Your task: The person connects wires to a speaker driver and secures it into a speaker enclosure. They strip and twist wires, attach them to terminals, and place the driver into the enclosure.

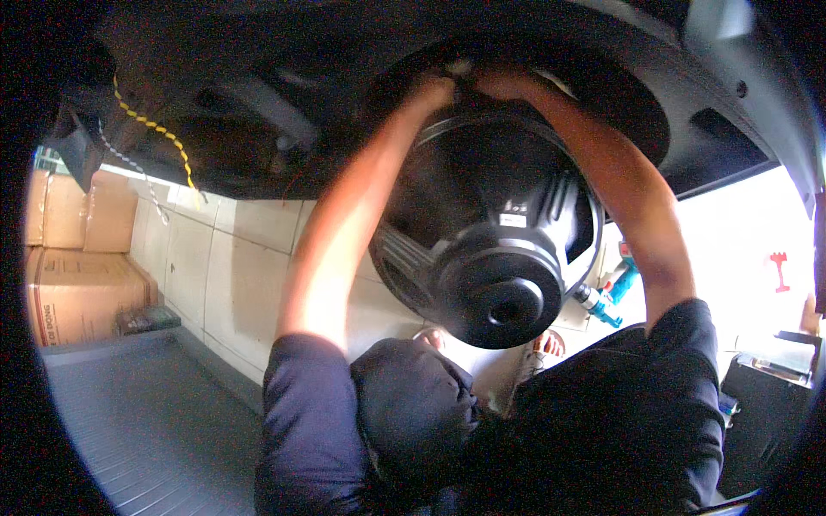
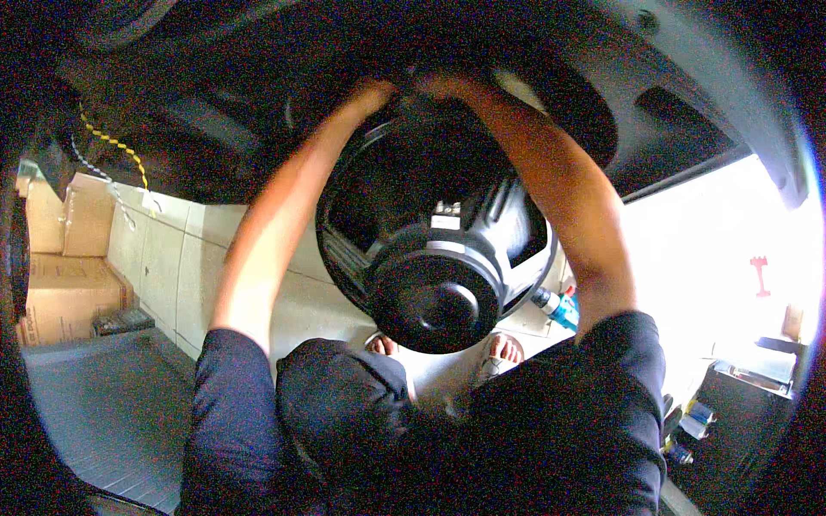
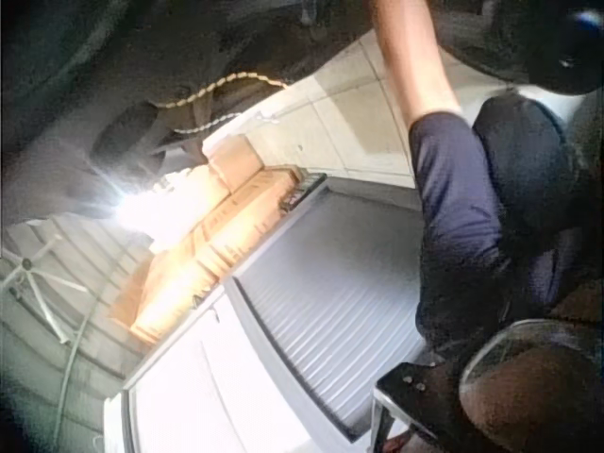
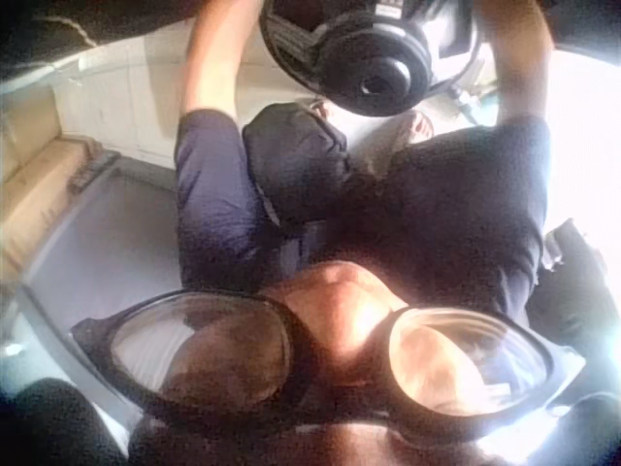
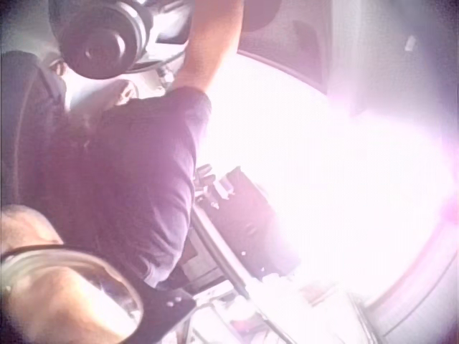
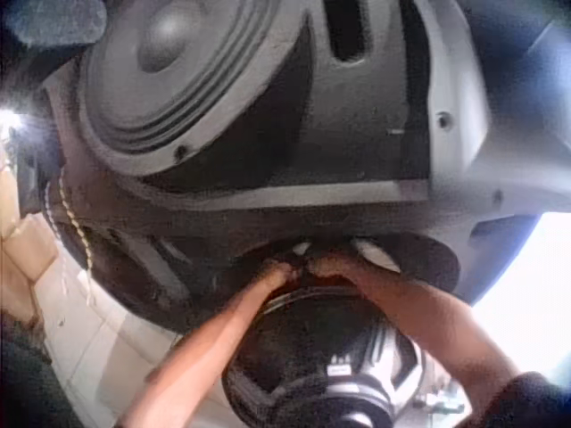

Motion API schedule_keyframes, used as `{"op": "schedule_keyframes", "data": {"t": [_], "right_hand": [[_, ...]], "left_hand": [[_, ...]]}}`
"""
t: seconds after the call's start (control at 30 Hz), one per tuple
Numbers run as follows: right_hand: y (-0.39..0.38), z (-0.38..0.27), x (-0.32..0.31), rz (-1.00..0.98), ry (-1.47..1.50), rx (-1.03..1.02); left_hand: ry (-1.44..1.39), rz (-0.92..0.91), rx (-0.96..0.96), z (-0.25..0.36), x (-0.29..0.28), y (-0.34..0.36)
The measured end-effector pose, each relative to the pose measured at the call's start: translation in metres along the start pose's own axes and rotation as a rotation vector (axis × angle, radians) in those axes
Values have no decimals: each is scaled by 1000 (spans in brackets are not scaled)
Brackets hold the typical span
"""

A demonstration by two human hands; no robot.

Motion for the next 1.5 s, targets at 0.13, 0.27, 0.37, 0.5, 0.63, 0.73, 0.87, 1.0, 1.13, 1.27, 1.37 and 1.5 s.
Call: {"op": "schedule_keyframes", "data": {"t": [0.13, 0.27, 0.37, 0.5, 0.63, 0.73, 0.87, 1.0, 1.13, 1.27, 1.37, 1.5], "right_hand": [[-78, -38, -39, 104, 7, -397], [-70, 48, -31, 29, 312, -94], [-73, 69, -10, 200, 346, -168], [-78, 37, -8, 186, 513, -66], [-70, 21, -20, 181, 594, -140], [-68, 25, -32, 192, 663, -333], [-65, 33, -34, 115, 1347, -386], [-78, 56, -51, 510, 1661, -93], [-106, 72, -49, 113, 1501, -243], [-189, -5, -75, 411, 516, -434], [-231, -75, -68, 596, 26, -775], [-261, -93, -69, 4, 271, -574]], "left_hand": [[126, -15, -70, -29, 3, 36], [115, -2, -38, -5, 4, 67], [77, 29, -39, -7, 6, 67], [-99, 159, -1, -8, -14, 58], [-554, 331, 151, 33, -38, 46], [-1024, 295, 248, 46, -40, 16], [-1217, 107, 362, 85, -25, -70], [-546, 182, 500, 91, -25, -115], [-588, 98, 340, 81, -40, -156], [-742, 12, 162, 101, -26, -195], [-749, -91, 122, 111, -17, -227], [-928, -315, 254, 126, -8, -232]]}}
Point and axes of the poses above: each hand's wrist, its own y-axis towards the middle knuckle, its own x-axis out of the palm, z = x × y, the point moved 3 cm from there along y, towards the middle knuckle, and after that the axes turned 3 degrees about -z, right-handed, at the moved point
